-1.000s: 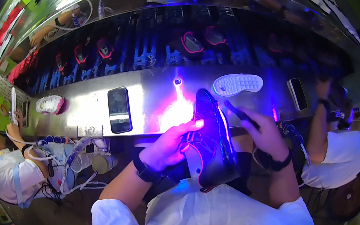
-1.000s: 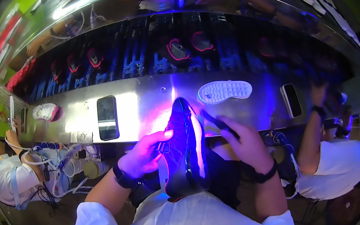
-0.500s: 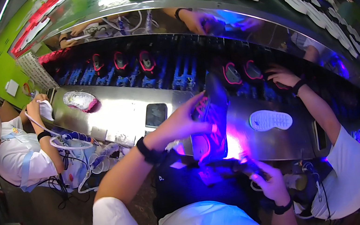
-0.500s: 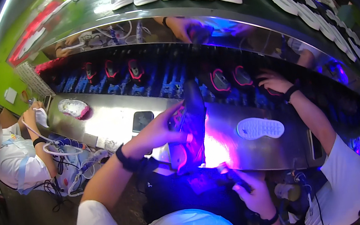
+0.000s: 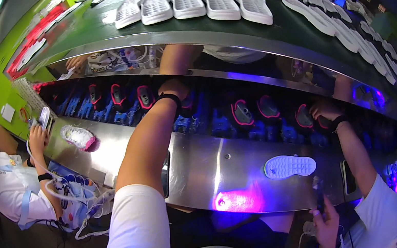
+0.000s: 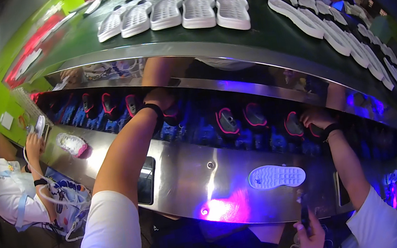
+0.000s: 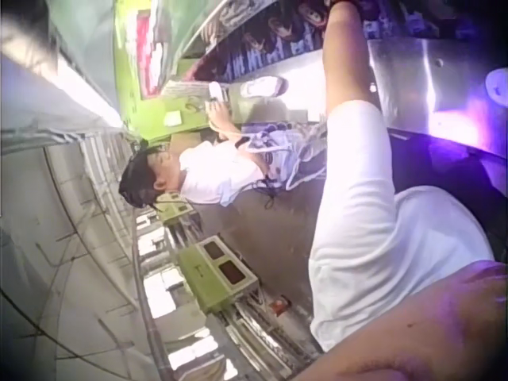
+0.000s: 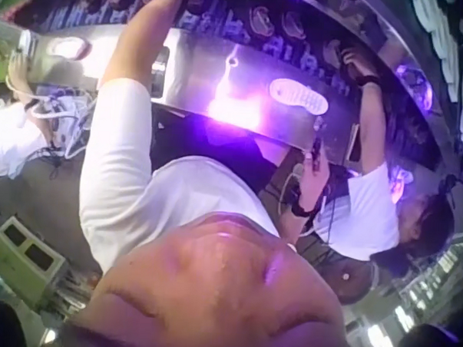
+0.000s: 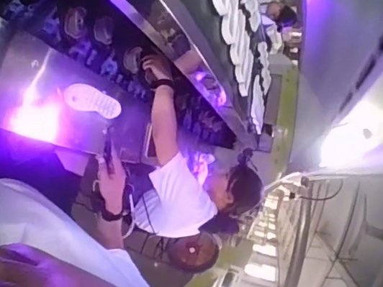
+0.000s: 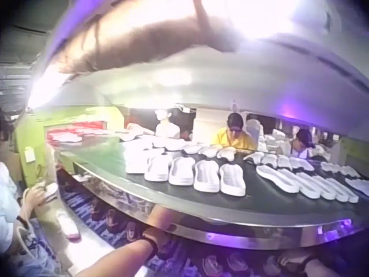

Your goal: Apply adhesive or primer to the upper and sole contact points of shoes on a production line using a small brush.

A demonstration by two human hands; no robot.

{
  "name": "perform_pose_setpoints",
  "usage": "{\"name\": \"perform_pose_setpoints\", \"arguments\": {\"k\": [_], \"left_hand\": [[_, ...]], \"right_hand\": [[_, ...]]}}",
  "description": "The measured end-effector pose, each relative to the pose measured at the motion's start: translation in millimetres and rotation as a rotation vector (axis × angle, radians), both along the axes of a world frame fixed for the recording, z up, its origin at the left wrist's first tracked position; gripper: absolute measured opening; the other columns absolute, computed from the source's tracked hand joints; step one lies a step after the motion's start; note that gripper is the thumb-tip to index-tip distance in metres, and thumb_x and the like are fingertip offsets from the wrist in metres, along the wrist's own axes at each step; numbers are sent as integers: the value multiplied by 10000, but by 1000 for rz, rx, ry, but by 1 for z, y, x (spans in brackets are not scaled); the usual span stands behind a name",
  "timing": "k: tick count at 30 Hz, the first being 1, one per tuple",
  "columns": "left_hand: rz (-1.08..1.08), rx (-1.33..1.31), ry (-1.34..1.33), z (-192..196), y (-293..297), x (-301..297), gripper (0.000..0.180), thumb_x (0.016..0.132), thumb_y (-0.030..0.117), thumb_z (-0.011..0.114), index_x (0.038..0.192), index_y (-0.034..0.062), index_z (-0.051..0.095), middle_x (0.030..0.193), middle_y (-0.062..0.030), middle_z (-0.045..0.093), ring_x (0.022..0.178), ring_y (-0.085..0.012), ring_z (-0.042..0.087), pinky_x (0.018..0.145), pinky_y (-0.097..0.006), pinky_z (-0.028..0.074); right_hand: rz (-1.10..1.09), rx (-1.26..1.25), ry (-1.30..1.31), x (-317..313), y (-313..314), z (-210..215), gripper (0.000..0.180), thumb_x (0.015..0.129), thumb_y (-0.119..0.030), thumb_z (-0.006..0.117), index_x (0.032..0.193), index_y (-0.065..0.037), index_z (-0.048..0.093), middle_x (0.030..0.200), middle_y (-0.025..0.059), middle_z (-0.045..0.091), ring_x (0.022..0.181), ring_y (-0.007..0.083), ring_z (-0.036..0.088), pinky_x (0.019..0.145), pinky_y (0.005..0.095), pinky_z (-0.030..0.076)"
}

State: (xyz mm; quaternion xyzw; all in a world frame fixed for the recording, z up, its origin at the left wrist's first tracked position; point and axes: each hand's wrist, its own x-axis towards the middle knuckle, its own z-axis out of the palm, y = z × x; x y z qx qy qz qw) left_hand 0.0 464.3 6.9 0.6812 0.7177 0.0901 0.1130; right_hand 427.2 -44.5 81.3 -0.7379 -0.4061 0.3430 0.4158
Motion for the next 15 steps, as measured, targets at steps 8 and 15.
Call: {"name": "perform_pose_setpoints", "arguments": {"k": [8,15], "left_hand": [[-559,357,-88,57,-92,161,791,714,572,817,1289,56,641,1381,-304,549,1296,-482,523,1022,-560,490],[-434,301,-169,33,-116,196,674,541,376,934,1116,106,708,1405,-277,475,1323,-485,423,1070,-546,457]], "right_hand": [[-114,-43,174,-1,17,-62,514,957,35,610,1463,-23,540,934,27,659,651,48,524,564,220,430],[-30,68,196,-22,45,-19,514,984,16,603,1489,-39,524,937,25,667,720,55,556,626,215,471]]}}
